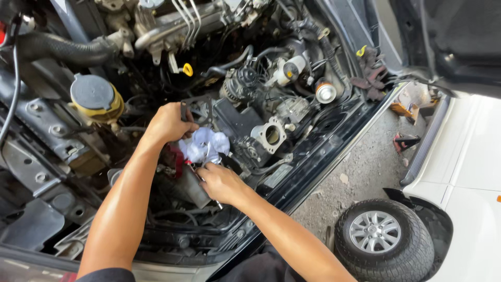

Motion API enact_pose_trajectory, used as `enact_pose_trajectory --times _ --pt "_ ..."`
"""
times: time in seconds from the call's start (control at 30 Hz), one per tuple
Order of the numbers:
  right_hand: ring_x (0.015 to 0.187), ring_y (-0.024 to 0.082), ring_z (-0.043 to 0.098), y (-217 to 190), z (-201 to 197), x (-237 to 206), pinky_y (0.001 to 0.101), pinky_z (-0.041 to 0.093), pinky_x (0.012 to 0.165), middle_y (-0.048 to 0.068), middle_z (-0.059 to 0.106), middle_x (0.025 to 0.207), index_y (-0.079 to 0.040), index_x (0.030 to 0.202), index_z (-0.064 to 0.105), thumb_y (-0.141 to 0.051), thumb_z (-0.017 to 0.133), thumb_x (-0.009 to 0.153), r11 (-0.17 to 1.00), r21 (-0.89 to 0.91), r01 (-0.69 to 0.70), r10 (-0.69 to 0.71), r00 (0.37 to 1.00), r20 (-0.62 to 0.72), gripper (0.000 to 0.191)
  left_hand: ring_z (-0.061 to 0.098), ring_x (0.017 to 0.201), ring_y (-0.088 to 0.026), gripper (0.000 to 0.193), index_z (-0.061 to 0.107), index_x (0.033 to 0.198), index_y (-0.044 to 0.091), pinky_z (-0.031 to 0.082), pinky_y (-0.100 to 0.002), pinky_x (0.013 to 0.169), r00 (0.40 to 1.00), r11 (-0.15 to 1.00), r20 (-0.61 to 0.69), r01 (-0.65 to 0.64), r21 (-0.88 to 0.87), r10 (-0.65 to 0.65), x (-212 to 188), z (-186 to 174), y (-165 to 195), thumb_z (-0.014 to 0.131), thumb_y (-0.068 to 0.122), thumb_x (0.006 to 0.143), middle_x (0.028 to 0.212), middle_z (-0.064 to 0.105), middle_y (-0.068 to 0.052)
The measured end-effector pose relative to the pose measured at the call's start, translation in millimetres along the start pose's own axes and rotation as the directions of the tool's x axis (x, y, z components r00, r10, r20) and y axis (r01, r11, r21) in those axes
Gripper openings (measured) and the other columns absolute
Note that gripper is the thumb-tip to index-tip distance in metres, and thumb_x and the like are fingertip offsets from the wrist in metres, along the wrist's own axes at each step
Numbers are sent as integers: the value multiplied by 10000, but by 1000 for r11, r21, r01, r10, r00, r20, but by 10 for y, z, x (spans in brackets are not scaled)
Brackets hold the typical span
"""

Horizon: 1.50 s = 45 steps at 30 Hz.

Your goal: The person holds a removed throttle body at the open engine bay and wipes its bore and flange with a white cloth. They then spray cleaner from an aerosol can onto the part and surrounding intake area, wipe the mounting surface, and fit a gasket onto the throttle body before positioning it at the intake opening.

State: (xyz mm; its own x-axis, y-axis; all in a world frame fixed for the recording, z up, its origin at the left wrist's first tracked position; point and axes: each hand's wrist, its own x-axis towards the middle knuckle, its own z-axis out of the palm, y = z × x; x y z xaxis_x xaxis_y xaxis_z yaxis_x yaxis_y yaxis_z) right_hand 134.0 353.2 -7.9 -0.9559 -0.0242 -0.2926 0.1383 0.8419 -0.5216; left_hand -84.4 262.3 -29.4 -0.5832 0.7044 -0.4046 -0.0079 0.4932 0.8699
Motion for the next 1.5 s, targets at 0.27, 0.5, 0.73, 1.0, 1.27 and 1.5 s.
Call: enact_pose_trajectory --times 0.27,0.5,0.73,1.0,1.27,1.5 --pt "808 341 735 16 -656 -226 415 577 745 153 745 882 -21 1022 665 -286 671 911 830 401 -388 481 862 -161 287 692 608 -149 182 675 797 29 544 -329 561 891 974 392 -207 -97 228 -99 79 -82 830 99 733 691 734 -67" --pt "994 428 672 312 -65 156 489 534 884 247 685 1070 -58 1013 745 -169 638 900 978 16 -210 207 973 106 191 708 798 -385 219 711 825 13 560 -463 690 940 807 -48 -263 528 338 -1 139 -241 837 99 668 810 727 -218" --pt "1101 391 670 504 618 608 500 554 909 214 579 1328 -79 1312 580 -49 595 917 922 -376 -89 132 987 91 396 712 817 -424 160 711 870 11 580 -485 709 928 794 -214 -123 595 305 72 144 -536 702 -1 711 853 722 -237" --pt "1016 384 669 498 585 789 497 555 808 227 573 1257 -151 1534 371 -75 615 854 794 -607 -40 152 979 135 727 718 798 -417 136 714 825 17 587 -475 679 915 772 -201 -159 616 349 122 178 -517 686 -6 694 834 717 -241" --pt "1017 424 684 736 590 796 497 570 847 255 639 1187 7 1213 608 -85 550 956 864 -461 -201 275 956 98 279 714 784 -421 166 715 849 9 581 -484 662 925 800 -207 -146 583 319 117 183 -531 668 -23 693 817 715 -242" --pt "1024 449 663 576 393 663 516 543 876 266 632 1164 28 1035 678 -227 675 900 923 -284 -259 271 963 0 288 712 792 -424 132 716 853 6 579 -482 682 928 798 -196 -149 585 317 90 208 -530 674 -11 728 824 715 -246"
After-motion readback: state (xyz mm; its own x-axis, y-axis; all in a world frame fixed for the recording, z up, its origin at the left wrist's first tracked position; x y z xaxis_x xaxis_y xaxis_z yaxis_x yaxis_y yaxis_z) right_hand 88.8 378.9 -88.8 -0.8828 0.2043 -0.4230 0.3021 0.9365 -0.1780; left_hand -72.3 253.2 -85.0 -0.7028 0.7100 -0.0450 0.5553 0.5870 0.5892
